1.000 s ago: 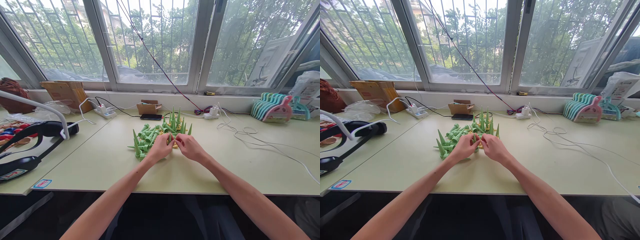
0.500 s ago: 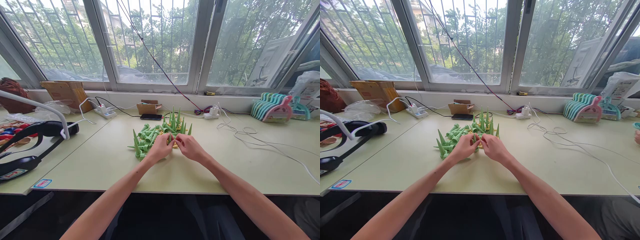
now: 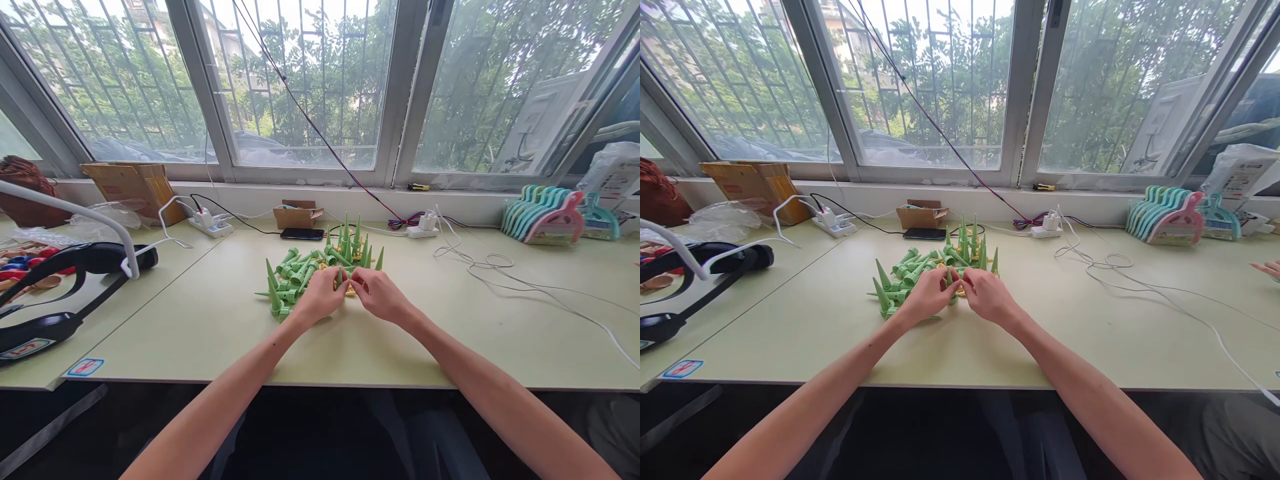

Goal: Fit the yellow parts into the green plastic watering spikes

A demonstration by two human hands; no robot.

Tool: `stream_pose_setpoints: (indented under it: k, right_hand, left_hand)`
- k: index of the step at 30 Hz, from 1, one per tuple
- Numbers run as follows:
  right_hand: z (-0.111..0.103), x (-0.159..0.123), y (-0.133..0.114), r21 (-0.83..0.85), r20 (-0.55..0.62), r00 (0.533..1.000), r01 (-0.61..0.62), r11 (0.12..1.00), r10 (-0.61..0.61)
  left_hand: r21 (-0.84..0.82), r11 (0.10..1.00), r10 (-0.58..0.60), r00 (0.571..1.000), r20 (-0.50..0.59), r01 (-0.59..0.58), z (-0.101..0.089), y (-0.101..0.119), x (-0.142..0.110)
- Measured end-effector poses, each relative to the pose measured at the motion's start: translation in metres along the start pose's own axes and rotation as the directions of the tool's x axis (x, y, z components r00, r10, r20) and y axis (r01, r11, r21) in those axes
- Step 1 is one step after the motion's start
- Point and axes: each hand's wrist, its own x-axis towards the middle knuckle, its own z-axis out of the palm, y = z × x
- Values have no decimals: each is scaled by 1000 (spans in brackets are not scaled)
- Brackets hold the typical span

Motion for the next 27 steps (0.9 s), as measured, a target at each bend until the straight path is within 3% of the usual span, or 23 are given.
stream_pose_setpoints:
  k: [27]
  right_hand:
    - [0,0,0,-2,-6,1000,13,1000,-13]
  left_hand:
    - [-10,1000,14,1000,-2,-14,0,0,-1]
